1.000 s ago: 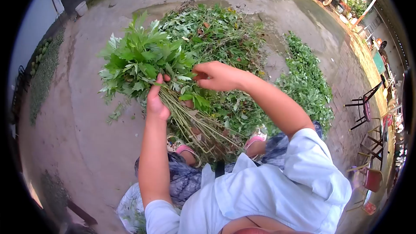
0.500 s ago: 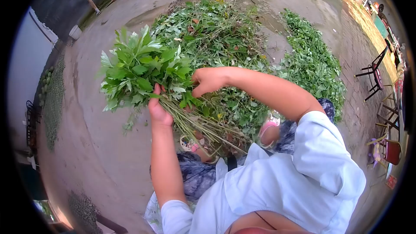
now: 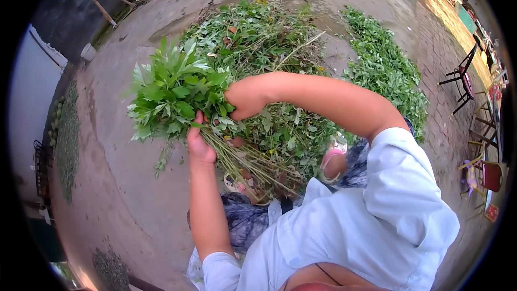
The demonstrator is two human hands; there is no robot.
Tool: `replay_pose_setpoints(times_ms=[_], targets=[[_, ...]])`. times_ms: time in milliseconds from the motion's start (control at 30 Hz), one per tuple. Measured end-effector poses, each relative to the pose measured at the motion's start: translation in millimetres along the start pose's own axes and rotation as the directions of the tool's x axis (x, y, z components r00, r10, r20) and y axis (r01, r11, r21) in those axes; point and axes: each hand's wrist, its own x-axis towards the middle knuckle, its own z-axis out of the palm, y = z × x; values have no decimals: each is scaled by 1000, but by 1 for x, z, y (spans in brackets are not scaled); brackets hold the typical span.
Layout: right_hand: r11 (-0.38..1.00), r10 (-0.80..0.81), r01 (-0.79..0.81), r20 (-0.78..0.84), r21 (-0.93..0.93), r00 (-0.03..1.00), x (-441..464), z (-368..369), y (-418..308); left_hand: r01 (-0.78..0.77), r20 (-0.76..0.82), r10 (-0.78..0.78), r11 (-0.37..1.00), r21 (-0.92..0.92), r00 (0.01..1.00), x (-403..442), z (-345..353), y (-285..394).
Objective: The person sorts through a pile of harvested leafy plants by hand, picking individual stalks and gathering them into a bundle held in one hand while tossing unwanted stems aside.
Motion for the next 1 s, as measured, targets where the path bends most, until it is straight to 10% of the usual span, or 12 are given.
replay_pose_setpoints(times_ms=[200, 367, 533, 667, 733, 867, 933, 1000], targets=[[940, -154, 82, -196, -332, 968, -13, 28, 11, -43, -218, 58, 996, 75, 974, -1, 26, 2], [972, -217, 153, -432, -179, 875, -47, 58, 76, -42, -283, 57, 997, 60, 957, 0, -14, 23], [980, -2, 52, -248, 193, 969, -59, 46, 72, -4, -471, 61, 993, 121, 880, 0, 3, 14], [999, 35, -32, -92, 27, 995, -48, 32, 51, 46, -273, -52, 999, -30, 961, 5, -16, 14], [887, -70, 274, -478, 371, 875, -25, 35, 48, 89, -162, -97, 995, -53, 982, 4, -3, 15], [934, -214, 328, -514, 142, 831, 2, 40, 28, 40, -392, -9, 997, 72, 920, -3, 41, 12], [968, -77, 89, -61, 234, 995, 5, 27, 8, 4, -367, 26, 997, 81, 930, -4, 45, 12], [961, -102, 101, -9, 257, 995, 21, 41, 22, -35, -297, 64, 994, 102, 953, 0, 37, 11]])
